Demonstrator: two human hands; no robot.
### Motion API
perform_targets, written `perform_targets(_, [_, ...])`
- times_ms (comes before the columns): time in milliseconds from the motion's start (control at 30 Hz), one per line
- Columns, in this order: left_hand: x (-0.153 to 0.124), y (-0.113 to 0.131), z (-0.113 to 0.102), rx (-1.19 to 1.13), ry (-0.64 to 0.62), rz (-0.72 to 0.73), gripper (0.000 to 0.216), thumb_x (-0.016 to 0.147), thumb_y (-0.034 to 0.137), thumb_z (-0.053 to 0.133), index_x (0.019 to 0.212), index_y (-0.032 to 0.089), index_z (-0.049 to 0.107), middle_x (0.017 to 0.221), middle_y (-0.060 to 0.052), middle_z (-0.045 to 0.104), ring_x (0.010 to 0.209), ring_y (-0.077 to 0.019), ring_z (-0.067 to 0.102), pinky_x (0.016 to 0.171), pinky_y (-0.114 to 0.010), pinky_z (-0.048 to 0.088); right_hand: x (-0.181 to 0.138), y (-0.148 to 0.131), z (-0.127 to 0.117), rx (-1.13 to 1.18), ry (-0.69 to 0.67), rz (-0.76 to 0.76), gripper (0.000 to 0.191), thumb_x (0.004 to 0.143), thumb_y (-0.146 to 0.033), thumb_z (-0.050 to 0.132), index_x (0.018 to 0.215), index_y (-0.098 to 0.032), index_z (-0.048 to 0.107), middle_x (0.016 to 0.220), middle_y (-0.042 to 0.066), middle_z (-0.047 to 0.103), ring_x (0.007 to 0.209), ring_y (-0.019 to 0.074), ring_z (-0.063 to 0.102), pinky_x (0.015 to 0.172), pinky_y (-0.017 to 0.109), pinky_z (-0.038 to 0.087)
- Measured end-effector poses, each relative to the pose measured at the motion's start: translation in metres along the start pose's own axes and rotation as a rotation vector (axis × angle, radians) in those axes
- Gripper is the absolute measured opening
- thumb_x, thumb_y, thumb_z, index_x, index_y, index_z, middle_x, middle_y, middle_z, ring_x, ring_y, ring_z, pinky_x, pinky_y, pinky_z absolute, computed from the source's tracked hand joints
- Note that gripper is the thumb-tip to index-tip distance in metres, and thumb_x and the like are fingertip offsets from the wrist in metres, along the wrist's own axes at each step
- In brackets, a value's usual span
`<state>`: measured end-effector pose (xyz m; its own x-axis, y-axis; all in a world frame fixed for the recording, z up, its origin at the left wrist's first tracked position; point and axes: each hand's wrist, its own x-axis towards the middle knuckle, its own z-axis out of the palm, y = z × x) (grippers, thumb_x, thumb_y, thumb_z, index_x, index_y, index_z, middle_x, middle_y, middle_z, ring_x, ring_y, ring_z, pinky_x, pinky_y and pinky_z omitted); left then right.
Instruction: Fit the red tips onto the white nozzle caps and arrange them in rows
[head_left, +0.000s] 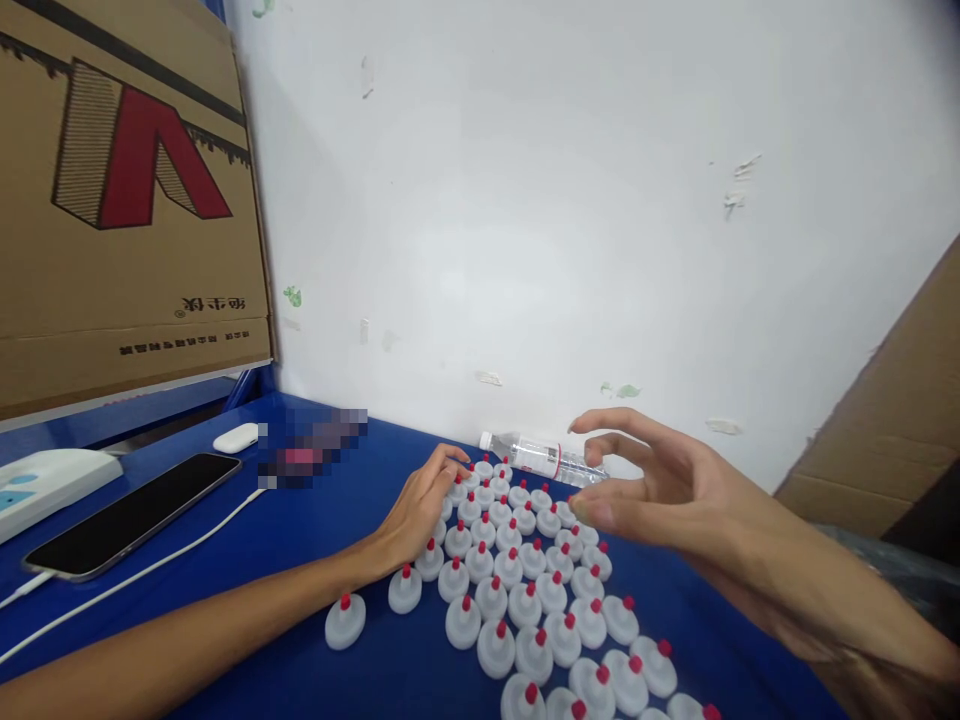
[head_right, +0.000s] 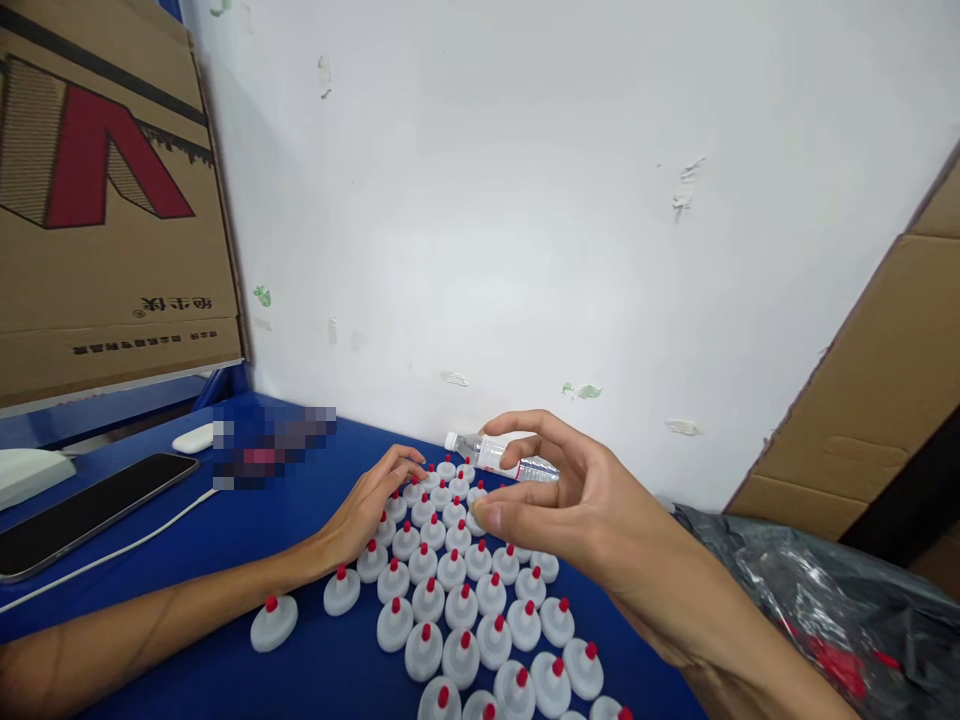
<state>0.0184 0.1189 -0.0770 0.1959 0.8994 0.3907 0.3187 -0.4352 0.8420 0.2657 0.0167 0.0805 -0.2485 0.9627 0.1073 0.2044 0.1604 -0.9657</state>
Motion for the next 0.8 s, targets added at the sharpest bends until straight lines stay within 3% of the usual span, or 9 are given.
perform_targets(167, [0.0003, -0.0001, -0.0003, 0.008, 0.001, 0.004, 0.032, 0.104, 0.041, 0.03, 0.116, 0.026, 0.056, 0.108, -0.002, 0.072, 0.109, -0.0251, 0.063, 0.095, -0.038, 0.042, -0.0017, -0.0015, 0.0024, -0.009, 0.022, -0.004, 0.064, 0.062, -0.04, 0.091, 0.119, -0.034, 0.062, 0.114, 0.002, 0.057, 0.081, 0.0175, 0.07, 0.068, 0.026, 0.053])
perform_targets(333, [0.0001, 0.0001, -0.0002, 0.013, -0.002, 0.002, 0.032, 0.104, 0.04, 0.03, 0.114, 0.025, 0.056, 0.107, -0.002, 0.072, 0.104, -0.0247, 0.064, 0.095, -0.039, 0.042, -0.0007, -0.0016, 0.0035, -0.047, 0.085, -0.01, 0.07, 0.06, -0.042, 0.092, 0.121, -0.033, 0.059, 0.109, 0.004, 0.058, 0.084, 0.0225, 0.072, 0.064, 0.026, 0.051])
perform_targets(433, [0.0002, 0.0007, 0.0002, -0.008, 0.004, 0.006, 0.032, 0.104, 0.04, 0.03, 0.112, 0.025, 0.057, 0.108, -0.002, 0.071, 0.107, -0.0247, 0.064, 0.097, -0.039, 0.042, 0.0, -0.0014, 0.0049, -0.048, 0.102, -0.026, 0.071, 0.057, -0.042, 0.093, 0.118, -0.033, 0.06, 0.109, 0.003, 0.055, 0.076, 0.0195, 0.071, 0.06, 0.026, 0.05])
perform_targets(567, [0.0004, 0.0012, 0.0004, -0.022, 0.007, 0.012, 0.031, 0.104, 0.039, 0.031, 0.112, 0.024, 0.057, 0.108, -0.003, 0.071, 0.11, -0.0252, 0.063, 0.099, -0.04, 0.042, 0.0, -0.0008, 0.007, -0.031, 0.11, -0.032, 0.067, 0.058, -0.04, 0.093, 0.115, -0.032, 0.059, 0.11, 0.001, 0.05, 0.068, 0.0136, 0.069, 0.059, 0.025, 0.048])
perform_targets(800, [0.0012, -0.0001, 0.0004, -0.029, -0.003, -0.002, 0.031, 0.104, 0.039, 0.031, 0.112, 0.025, 0.057, 0.108, -0.003, 0.072, 0.11, -0.0254, 0.063, 0.099, -0.04, 0.043, -0.0003, 0.0002, 0.0081, -0.002, 0.098, -0.045, 0.06, 0.061, -0.035, 0.091, 0.11, -0.031, 0.056, 0.097, -0.003, 0.041, 0.071, 0.0147, 0.07, 0.053, 0.021, 0.042])
